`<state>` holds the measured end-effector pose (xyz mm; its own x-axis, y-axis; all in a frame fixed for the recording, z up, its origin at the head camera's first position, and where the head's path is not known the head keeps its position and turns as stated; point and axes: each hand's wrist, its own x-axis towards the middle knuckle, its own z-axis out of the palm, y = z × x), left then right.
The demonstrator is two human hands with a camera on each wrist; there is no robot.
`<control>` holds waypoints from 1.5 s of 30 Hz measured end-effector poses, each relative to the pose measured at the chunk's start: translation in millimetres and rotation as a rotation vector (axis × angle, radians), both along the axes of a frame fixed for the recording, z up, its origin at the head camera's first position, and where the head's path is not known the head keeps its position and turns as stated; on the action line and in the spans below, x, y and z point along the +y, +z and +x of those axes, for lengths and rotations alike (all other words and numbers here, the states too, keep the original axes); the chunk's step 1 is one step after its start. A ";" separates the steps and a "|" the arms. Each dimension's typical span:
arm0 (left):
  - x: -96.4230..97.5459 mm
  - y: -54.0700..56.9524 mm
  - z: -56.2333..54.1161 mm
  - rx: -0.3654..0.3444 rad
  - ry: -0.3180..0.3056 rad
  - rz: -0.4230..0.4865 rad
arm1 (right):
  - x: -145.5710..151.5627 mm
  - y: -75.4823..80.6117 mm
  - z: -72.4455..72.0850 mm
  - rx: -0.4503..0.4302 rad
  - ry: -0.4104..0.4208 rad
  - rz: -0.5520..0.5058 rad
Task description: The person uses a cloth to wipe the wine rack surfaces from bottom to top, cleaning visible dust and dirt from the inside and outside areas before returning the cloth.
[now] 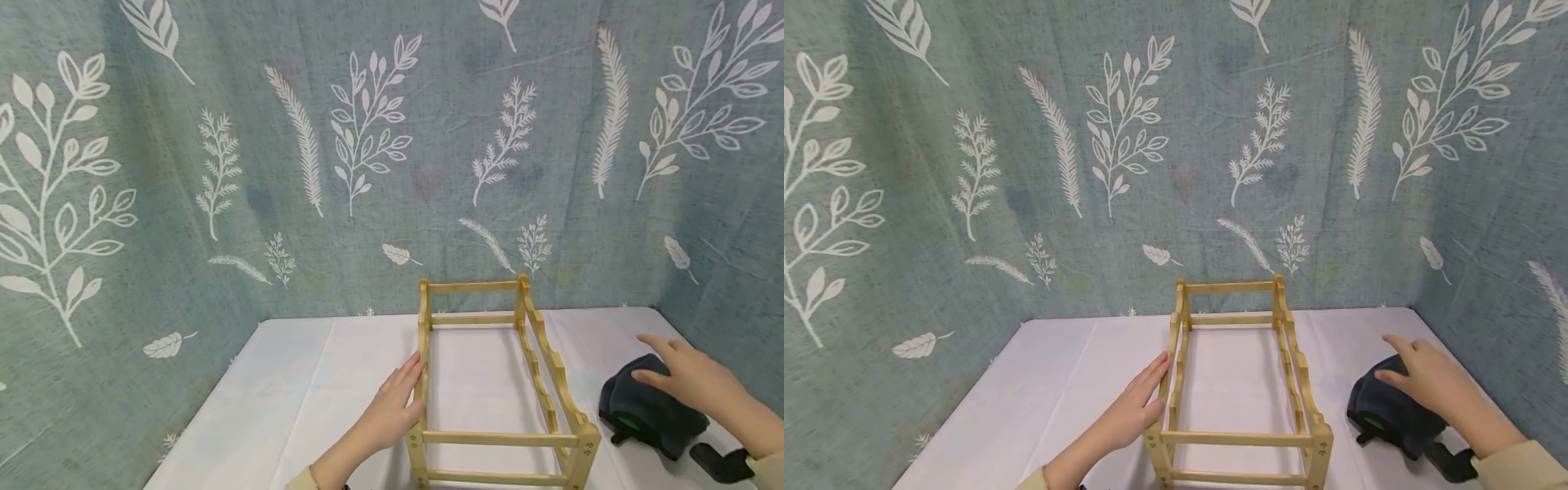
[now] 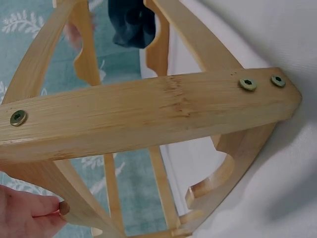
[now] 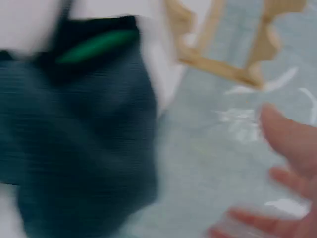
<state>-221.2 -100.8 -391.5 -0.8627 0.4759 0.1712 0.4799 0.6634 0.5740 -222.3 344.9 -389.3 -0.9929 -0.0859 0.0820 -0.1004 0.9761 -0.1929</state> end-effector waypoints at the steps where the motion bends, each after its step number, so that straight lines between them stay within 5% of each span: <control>1: -1.0 0.4 -0.5 -0.004 -0.005 0.001 | -6.5 9.6 -3.6 0.080 0.046 -0.010; 4: -6.0 0.6 -2.0 -0.046 -0.053 0.023 | -26.7 28.0 -18.3 0.247 0.226 -0.060; 8: -16.6 -1.8 1.5 -0.116 -0.120 0.073 | -50.4 30.1 -44.2 0.190 0.348 -0.141; 13: -28.5 -9.4 11.0 -0.128 -0.135 0.113 | -69.4 16.4 -73.7 0.075 0.409 -0.263; 21: -29.7 -21.9 11.7 -0.140 -0.153 0.208 | -77.8 7.5 -93.4 0.099 0.437 -0.331; 28: -34.7 -23.4 8.1 -0.131 -0.156 0.222 | -77.5 3.2 -92.2 0.106 0.446 -0.366; 33: -50.9 -22.7 -3.7 -0.171 -0.152 0.268 | -77.0 2.0 -80.6 0.175 0.468 -0.292; 45: -111.4 -16.4 -56.9 -0.197 0.175 0.352 | -94.5 -1.4 -30.0 0.394 0.532 -0.022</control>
